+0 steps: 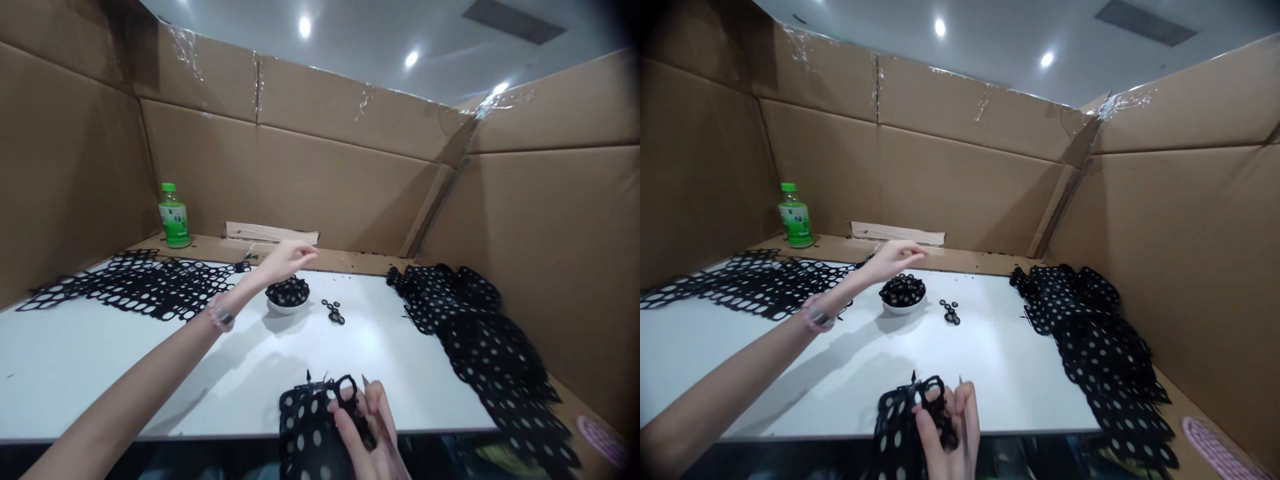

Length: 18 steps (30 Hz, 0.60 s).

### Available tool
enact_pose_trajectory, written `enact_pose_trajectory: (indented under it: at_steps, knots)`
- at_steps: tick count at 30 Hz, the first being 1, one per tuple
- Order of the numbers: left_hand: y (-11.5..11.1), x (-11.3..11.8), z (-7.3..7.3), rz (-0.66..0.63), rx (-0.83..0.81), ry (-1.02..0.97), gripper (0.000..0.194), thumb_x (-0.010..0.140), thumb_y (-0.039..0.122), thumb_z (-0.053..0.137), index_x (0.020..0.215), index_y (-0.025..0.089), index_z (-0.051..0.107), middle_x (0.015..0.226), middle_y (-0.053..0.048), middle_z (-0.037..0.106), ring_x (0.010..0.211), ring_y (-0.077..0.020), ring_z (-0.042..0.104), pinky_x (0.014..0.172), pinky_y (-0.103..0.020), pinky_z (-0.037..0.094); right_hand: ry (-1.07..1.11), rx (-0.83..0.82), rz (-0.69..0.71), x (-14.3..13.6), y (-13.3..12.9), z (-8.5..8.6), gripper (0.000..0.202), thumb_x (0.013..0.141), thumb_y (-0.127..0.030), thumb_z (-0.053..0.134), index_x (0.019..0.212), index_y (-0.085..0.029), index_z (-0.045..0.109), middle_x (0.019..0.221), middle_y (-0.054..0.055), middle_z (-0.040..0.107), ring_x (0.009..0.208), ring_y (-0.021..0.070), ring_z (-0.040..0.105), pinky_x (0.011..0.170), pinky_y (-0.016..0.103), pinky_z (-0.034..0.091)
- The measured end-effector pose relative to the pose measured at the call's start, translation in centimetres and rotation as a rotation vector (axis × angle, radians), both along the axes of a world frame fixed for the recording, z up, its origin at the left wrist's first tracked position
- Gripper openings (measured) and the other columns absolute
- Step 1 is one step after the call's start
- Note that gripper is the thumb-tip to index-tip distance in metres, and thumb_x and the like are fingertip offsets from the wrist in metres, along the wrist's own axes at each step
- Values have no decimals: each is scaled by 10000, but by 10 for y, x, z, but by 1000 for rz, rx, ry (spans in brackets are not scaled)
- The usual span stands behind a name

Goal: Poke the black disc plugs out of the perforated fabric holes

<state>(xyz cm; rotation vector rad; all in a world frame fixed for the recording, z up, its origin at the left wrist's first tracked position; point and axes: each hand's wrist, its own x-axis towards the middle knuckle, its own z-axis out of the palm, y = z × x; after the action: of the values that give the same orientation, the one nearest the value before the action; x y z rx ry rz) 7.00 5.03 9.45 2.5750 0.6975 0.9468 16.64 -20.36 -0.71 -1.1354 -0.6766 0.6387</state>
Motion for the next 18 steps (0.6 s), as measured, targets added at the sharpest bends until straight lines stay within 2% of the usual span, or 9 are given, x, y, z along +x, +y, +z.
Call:
enact_pose_trajectory:
  at_steps: [2,3,6,8,10,12,14,16,18]
  knots:
    - [-32,-14,2,-31,-72,-57,410,962,338,292,1015,127,640,983,-107,700,902,-184,650,791,-295,505,-51,-17,79,5,4,10,330,709,-362,719,837,-239,440,776,-22,646,692,156,635,705,248,477]
    - [-50,-22,0,-78,-132,-57,408,956,353,308,972,135,652,908,-85,714,834,-168,661,763,-274,512,-70,-12,123,7,8,16,316,715,-350,708,850,-238,445,786,-21,632,698,156,625,704,252,468]
    - [-98,-46,-17,-302,-567,-66,324,904,398,445,1009,176,656,956,-66,709,915,-184,641,820,-277,482,-59,45,384,11,25,31,305,730,-320,676,800,-250,387,775,-34,594,618,142,572,535,244,423]
    - [-117,-58,-31,-377,-779,-110,313,850,445,532,965,181,657,939,-57,696,892,-192,626,793,-275,470,-124,56,537,10,38,40,322,740,-268,666,783,-253,347,737,-48,595,607,128,543,556,241,409]
    - [-125,-67,-42,-353,-901,-194,297,789,460,609,822,166,635,779,-23,653,749,-162,591,690,-246,446,-167,93,566,8,50,47,348,736,-252,667,773,-253,321,736,-55,601,589,116,539,538,227,388]
    - [-124,-73,-50,-268,-930,-273,294,762,438,639,710,156,573,645,22,544,632,-121,504,604,-217,388,-201,67,589,5,63,52,365,730,-260,671,769,-257,308,742,-57,605,564,118,555,485,212,361]
    - [-119,-79,-57,-184,-896,-318,294,772,420,616,681,154,529,612,42,460,596,-105,432,567,-207,337,-268,30,628,2,77,52,375,715,-298,688,761,-257,318,719,-53,600,553,131,570,477,221,369]
    - [-113,-86,-64,-114,-837,-334,288,792,419,569,689,158,501,602,50,408,579,-105,382,543,-209,301,-364,17,650,0,91,50,407,666,-334,735,735,-251,343,670,-49,589,598,158,594,541,255,416]
    - [-108,-95,-73,-36,-762,-337,272,821,413,512,710,168,472,597,58,363,569,-107,342,532,-215,276,-410,27,605,-1,102,47,433,642,-364,762,696,-245,349,664,-32,606,676,185,612,627,292,437]
